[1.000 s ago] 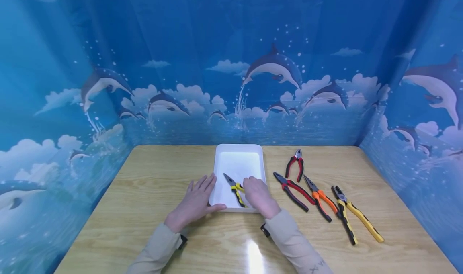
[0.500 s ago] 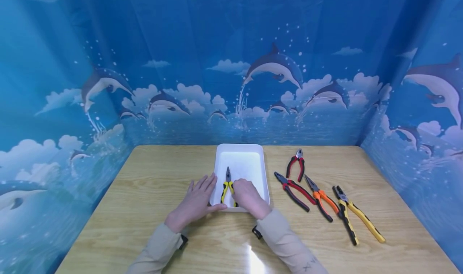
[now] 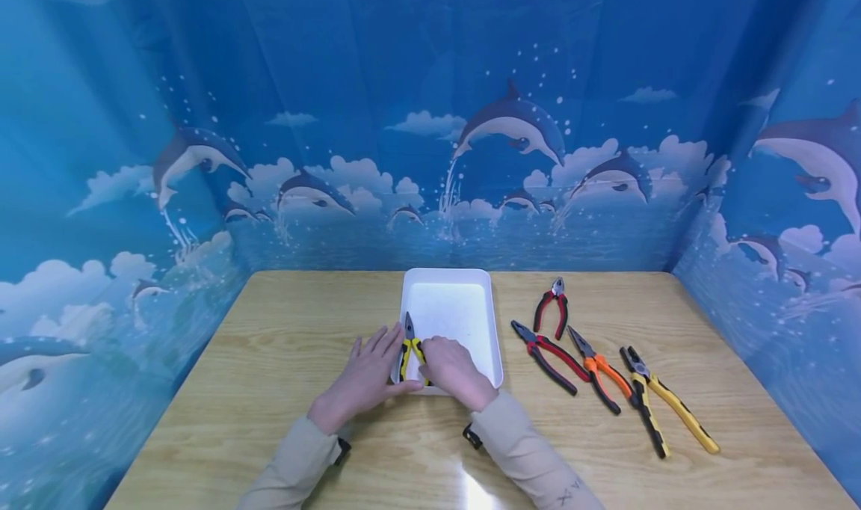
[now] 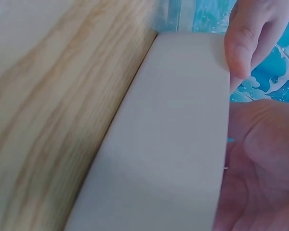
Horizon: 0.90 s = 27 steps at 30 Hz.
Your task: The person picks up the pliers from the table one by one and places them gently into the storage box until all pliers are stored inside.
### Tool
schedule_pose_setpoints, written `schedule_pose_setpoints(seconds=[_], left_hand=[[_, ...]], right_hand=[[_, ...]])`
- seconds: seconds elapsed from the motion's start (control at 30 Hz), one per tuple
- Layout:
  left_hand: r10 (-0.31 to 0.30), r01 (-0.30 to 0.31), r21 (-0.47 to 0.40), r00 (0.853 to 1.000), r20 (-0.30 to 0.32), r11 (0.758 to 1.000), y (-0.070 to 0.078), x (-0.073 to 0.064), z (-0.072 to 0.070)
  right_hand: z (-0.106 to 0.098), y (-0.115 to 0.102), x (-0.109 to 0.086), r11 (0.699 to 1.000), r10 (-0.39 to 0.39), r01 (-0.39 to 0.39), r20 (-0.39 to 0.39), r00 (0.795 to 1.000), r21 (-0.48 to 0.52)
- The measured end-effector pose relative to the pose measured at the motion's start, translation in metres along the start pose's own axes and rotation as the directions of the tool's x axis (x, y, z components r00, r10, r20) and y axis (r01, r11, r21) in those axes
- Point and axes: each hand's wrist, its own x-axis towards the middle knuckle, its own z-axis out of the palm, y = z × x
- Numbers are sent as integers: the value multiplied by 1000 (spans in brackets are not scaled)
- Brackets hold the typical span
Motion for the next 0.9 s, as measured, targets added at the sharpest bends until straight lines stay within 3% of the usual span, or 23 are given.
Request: schedule_pose_setpoints(seconds=[0.1,0.23,0.3,0.4,0.5,0.6,0.7,0.9], left_hand=[[3,-3,4,1000,-6,1000,0,0,0],[-1,1,-6,1000,-4,1000,1,1,0],[-6,6,-13,1000,0,1000,1,2,0],[-20,20,-14,1000,10,1000,1,2,1],[-37,37,-3,999,23,999,1,3,2],[-47,47,-1,999,26,999,1,4,3],[-51,51,-8,998,29,999,1,5,3],[-49,50,-13,999,23,999,1,5,3]], right_hand=[[-2,1,-2,1000,-3,2,-37,999,-5],[-5,3,-5,999,-48,42,-188,981,-32],[-7,5,-7,994,-99,81,-283,954,-75],[-10,8,-11,976,-194,137,-400,896,-167],[-12,14,-16,954,-265,157,-471,841,-257],[-13,20,-20,938,-300,150,-516,803,-312],[-15,27,-25,930,-314,144,-533,786,-337],[-18,43,-33,925,-317,125,-550,773,-358]])
